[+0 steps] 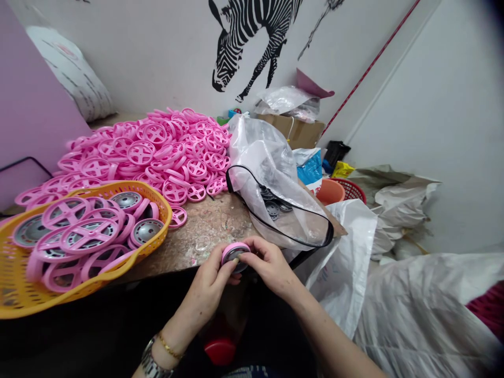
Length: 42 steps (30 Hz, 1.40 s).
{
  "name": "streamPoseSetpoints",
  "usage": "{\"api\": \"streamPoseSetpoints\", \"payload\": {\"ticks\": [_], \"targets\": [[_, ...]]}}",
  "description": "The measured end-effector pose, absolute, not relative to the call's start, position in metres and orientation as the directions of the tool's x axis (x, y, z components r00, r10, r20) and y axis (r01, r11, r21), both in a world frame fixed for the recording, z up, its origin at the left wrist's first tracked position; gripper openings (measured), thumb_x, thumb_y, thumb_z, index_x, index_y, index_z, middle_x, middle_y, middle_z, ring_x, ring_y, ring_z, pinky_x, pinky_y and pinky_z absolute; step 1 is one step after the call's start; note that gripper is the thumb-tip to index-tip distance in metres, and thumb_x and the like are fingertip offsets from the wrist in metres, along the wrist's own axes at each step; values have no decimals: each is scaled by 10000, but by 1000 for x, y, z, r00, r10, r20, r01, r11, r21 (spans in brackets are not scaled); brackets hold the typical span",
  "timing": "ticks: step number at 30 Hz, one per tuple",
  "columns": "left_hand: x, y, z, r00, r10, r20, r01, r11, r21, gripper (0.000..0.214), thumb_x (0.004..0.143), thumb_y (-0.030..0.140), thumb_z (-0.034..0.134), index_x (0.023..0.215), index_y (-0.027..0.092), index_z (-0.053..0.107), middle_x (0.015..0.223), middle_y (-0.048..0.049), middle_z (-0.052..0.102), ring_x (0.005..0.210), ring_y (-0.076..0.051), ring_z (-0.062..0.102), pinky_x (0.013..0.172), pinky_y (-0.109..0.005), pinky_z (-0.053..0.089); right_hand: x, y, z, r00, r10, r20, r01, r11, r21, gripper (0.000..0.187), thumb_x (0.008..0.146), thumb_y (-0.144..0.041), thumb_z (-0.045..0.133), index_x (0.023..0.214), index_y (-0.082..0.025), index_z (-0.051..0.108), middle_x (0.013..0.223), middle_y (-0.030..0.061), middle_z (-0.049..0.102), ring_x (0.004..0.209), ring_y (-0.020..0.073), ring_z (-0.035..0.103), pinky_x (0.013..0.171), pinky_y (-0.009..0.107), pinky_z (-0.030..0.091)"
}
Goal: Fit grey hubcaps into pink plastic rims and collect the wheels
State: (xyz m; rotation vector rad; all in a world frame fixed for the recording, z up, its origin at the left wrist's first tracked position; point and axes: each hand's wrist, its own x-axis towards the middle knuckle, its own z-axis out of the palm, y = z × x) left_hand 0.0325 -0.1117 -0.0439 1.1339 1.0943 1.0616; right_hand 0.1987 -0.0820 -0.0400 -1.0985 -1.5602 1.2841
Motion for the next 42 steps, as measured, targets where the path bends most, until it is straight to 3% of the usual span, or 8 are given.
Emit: {"api": "streamPoseSetpoints", "payload": {"ticks": [9,15,19,22,27,29,36,42], "targets": [[35,-114,-42,120,992,-42,-17,44,999,183,842,352,661,945,213,719,848,-59,683,767,-242,661,616,-303,583,194,-91,-43,-196,966,170,130,197,-972,102,831,-247,605,747,-188,604,689,-28,576,677,134,522,655,248,406],[29,-111,-40,134,989,-70,82,59,995,186,843,394,651,854,216,702,768,-43,662,629,-216,652,525,-279,548,191,-86,-48,-247,964,102,96,129,-987,122,820,-264,626,728,-189,595,667,-41,532,651,126,489,625,238,404],[30,-111,-38,9,1000,-22,138,20,990,179,847,379,643,790,217,695,648,-12,606,522,-178,597,447,-241,487,186,-88,-43,-297,950,91,126,134,-983,66,824,-244,626,791,-186,627,725,-36,567,699,129,511,681,246,419],[32,-113,-37,-15,1000,0,124,2,992,201,870,385,612,869,216,721,678,-19,621,555,-180,605,467,-241,498,186,-88,-42,-297,950,100,113,139,-984,55,817,-242,633,824,-187,635,749,-31,580,724,134,525,702,252,421],[28,-113,-35,119,988,-100,120,86,989,375,819,373,682,1165,229,653,934,-55,694,658,-217,681,549,-303,581,187,-83,-47,-275,961,32,-23,27,-999,113,799,-291,645,847,-193,615,736,-31,579,693,134,532,656,249,426],[27,-114,-33,112,990,-88,126,74,989,390,801,330,697,1174,231,644,904,-44,691,628,-208,675,543,-301,580,186,-83,-46,-300,954,13,-47,-1,-999,121,802,-299,646,852,-194,615,746,-30,588,698,133,537,655,246,429],[28,-123,-27,-79,997,-3,70,8,998,384,802,285,673,1177,211,648,678,13,647,482,-153,597,437,-244,520,172,-81,-28,-292,950,106,-18,106,-994,79,823,-266,627,832,-188,635,757,-24,607,725,132,549,680,241,429],[14,-117,-12,-250,968,-20,-51,8,999,636,772,360,709,1346,199,487,722,28,659,458,-148,619,402,-257,549,146,-50,-30,-406,908,102,-121,58,-991,309,891,-477,561,933,-182,645,820,2,642,755,139,597,677,244,455]]}}
